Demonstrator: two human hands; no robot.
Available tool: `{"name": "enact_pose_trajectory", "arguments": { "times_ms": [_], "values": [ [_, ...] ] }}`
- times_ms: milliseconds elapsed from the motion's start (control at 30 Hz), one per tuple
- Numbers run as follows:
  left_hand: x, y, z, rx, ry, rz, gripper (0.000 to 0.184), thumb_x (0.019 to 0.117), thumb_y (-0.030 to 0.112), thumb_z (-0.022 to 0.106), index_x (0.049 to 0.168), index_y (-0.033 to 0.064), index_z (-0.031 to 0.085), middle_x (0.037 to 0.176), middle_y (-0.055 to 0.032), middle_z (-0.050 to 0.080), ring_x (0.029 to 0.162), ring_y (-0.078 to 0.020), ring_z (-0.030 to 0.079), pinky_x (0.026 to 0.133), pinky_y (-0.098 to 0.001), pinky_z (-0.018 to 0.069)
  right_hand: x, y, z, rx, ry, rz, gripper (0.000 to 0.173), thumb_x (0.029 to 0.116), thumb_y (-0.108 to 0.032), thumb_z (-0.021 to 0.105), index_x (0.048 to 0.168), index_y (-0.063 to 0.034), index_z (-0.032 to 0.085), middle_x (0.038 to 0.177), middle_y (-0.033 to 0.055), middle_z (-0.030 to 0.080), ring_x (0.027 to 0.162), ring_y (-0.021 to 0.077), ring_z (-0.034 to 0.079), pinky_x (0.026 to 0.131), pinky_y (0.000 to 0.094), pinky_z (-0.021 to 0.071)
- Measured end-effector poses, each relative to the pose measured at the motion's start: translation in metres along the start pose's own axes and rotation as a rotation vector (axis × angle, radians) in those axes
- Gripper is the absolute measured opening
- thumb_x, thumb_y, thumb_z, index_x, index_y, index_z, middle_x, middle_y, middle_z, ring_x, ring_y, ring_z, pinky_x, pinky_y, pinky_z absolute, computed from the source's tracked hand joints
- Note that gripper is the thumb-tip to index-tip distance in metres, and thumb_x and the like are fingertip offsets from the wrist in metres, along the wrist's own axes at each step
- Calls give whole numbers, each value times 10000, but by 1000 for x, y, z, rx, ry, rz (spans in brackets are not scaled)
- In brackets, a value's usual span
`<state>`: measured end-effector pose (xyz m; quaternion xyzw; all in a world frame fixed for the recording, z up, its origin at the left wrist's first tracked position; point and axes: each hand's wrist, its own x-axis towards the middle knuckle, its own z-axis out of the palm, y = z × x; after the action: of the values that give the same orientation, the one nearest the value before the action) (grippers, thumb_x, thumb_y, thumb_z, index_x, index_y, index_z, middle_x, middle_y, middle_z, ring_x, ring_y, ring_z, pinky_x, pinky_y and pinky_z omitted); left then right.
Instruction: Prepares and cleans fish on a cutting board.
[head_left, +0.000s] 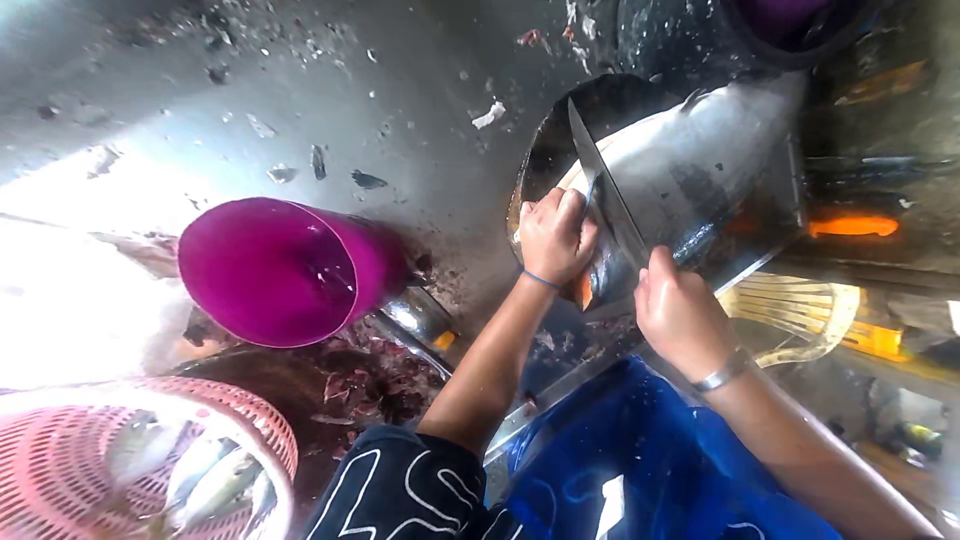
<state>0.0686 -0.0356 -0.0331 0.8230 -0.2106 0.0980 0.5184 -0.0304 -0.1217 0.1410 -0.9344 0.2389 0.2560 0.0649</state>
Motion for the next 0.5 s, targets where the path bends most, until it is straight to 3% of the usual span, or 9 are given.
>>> {"name": "enact_pose_trajectory", "arguments": {
  "times_ms": [167,233,333,433,500],
  "values": [
    [0,1,-2,21,-17,-7,265,932,289,525,781,96,626,705,-74,621,659,-236,627,619,-433,449,-37,13,-13,-73,-34,-2,274,1071,-227,434,1213,-28,560,708,156,638,656,382,691,553,544,544],
    [1,2,-2,27,-6,-6,268,929,289,526,766,100,623,693,-72,616,643,-234,620,599,-429,434,-47,12,-21,-141,-45,-2,263,1053,-211,436,1172,-21,573,684,144,631,631,369,690,524,514,534],
    [0,1,-1,66,-7,-17,260,929,298,549,777,107,636,698,-71,619,648,-237,624,596,-422,435,-19,-4,-17,-72,-96,42,229,1078,-196,464,1183,-9,541,754,184,647,734,399,706,625,549,563],
    [-1,2,-2,117,-36,-48,238,911,313,571,816,118,668,711,-59,624,674,-236,636,614,-430,452,24,-16,-4,-33,-50,16,222,1088,-218,456,1205,-35,501,743,170,643,705,390,709,591,547,567],
    [-1,3,-3,126,-46,-61,242,907,326,573,821,124,674,702,-49,612,671,-230,630,616,-429,448,25,-16,-5,-36,-32,3,206,1092,-228,451,1197,-56,493,723,158,629,674,376,700,563,539,558]
  ]
}}
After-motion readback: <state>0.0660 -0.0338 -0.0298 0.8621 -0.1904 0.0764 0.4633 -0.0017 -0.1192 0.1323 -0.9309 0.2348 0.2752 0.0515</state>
